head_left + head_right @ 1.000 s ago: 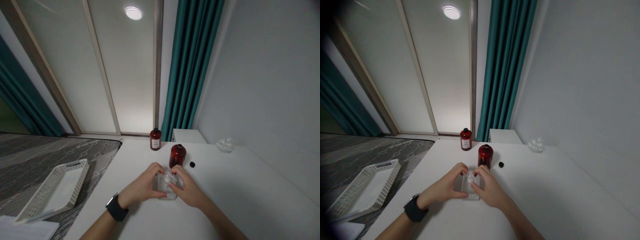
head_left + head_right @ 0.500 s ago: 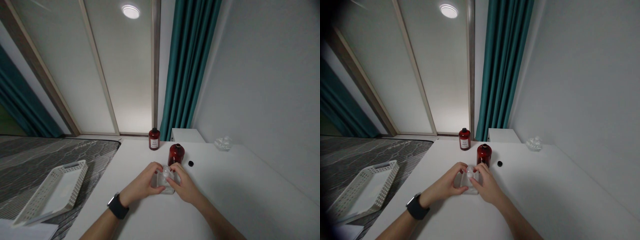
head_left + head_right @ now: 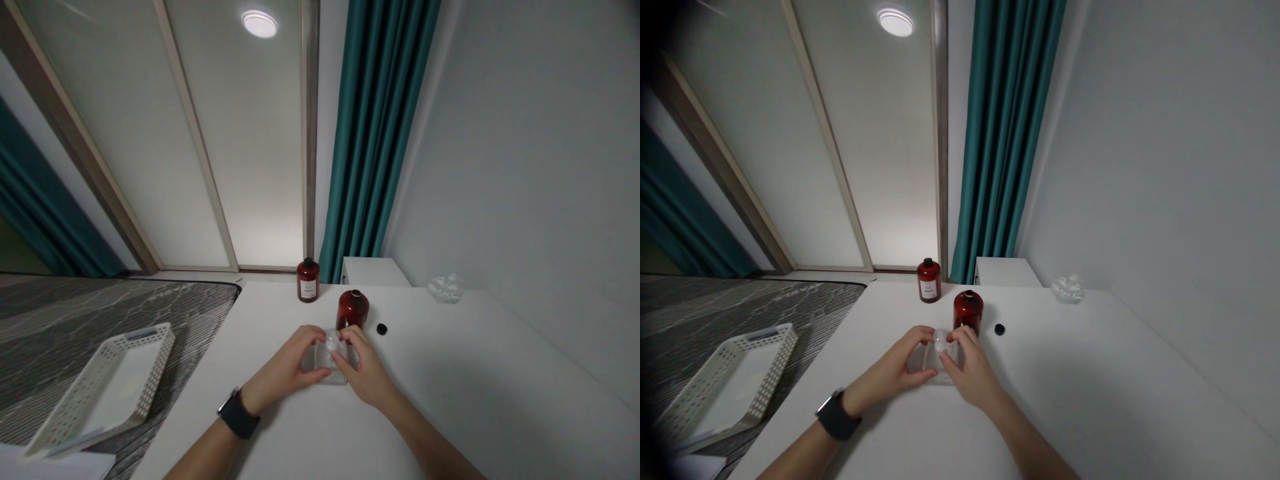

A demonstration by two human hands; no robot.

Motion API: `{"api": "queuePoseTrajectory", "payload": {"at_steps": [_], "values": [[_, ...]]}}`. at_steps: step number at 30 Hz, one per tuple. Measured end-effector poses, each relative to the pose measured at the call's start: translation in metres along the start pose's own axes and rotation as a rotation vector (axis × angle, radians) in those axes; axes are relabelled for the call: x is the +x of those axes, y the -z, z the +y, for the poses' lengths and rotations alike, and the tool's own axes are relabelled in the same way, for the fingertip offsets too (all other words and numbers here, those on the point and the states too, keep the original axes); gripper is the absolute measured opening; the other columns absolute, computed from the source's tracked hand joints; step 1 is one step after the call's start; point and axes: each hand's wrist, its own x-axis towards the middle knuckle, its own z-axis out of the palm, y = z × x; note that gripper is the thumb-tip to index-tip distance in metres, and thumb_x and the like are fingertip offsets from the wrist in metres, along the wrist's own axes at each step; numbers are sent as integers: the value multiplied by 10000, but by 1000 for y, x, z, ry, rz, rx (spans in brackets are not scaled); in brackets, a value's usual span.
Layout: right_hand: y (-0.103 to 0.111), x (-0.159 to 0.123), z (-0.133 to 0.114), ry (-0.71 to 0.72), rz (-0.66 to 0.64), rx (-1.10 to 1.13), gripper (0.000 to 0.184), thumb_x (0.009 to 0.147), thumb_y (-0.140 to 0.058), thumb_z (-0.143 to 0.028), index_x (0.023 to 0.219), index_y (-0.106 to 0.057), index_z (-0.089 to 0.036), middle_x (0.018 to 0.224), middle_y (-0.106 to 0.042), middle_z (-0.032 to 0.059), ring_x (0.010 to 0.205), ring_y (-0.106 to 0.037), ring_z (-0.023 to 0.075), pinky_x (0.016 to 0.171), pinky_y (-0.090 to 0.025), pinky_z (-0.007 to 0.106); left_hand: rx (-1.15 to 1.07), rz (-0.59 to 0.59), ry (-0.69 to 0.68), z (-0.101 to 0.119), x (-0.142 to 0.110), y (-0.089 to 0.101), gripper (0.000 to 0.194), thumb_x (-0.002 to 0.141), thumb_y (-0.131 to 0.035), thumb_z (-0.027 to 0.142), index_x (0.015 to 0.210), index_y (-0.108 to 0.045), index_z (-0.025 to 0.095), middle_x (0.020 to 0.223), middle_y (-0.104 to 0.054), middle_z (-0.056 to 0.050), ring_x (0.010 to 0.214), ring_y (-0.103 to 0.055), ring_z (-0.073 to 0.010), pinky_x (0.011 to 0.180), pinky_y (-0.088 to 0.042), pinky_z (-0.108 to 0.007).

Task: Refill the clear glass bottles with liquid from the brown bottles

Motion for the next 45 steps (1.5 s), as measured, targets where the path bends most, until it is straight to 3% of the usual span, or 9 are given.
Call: {"api": "queuePoseTrajectory", "payload": {"at_steps": [11,16,25,31,37,41,45], "values": [[-3,1,0,-5,17,4,153,858,-594,-167,985,-532,-225,972,-537,27,946,-560,208,870,-464,348,-28,-7,5,-5,1,2,381,869,-732,285,1201,-555,228,1269,-585,-117,1196,-545,-280,1032,-452,-446],[-2,3,-4,-7,-59,28,178,877,-568,-149,1039,-566,-221,1029,-533,40,999,-556,209,907,-453,347,-37,-8,-10,-5,2,3,388,871,-737,293,1208,-557,230,1262,-585,-110,1191,-546,-269,1028,-452,-423],[-9,0,7,-22,42,66,220,811,-637,-162,978,-512,-230,971,-533,12,937,-567,206,869,-465,350,-34,0,23,-7,2,1,389,845,-758,297,1177,-572,219,1255,-594,-119,1182,-553,-285,1019,-458,-437],[-2,0,-1,-4,-50,64,197,871,-573,-157,1056,-577,-226,1039,-553,45,1017,-569,217,931,-463,352,-49,14,30,-5,2,1,392,834,-769,294,1171,-584,218,1242,-598,-116,1175,-563,-280,1024,-460,-431],[-3,-1,6,-27,10,104,194,848,-585,-159,1024,-540,-224,999,-569,27,970,-584,211,893,-475,351,-66,30,12,-5,3,0,342,835,-766,269,1122,-587,221,1203,-610,-95,1144,-572,-262,1002,-462,-407],[-4,-1,3,-23,1,90,255,866,-585,-177,1116,-570,-224,1042,-577,42,1008,-578,215,922,-467,350,-70,33,4,-4,3,0,362,835,-768,259,1142,-579,222,1202,-607,-91,1144,-567,-257,1008,-454,-401],[-2,1,-3,-6,-33,97,154,915,-564,-212,1058,-621,-218,1031,-563,46,998,-581,205,916,-468,325,-64,31,-2,-4,2,0,374,841,-766,269,1164,-583,222,1208,-605,-89,1148,-564,-256,1008,-450,-398]]}}
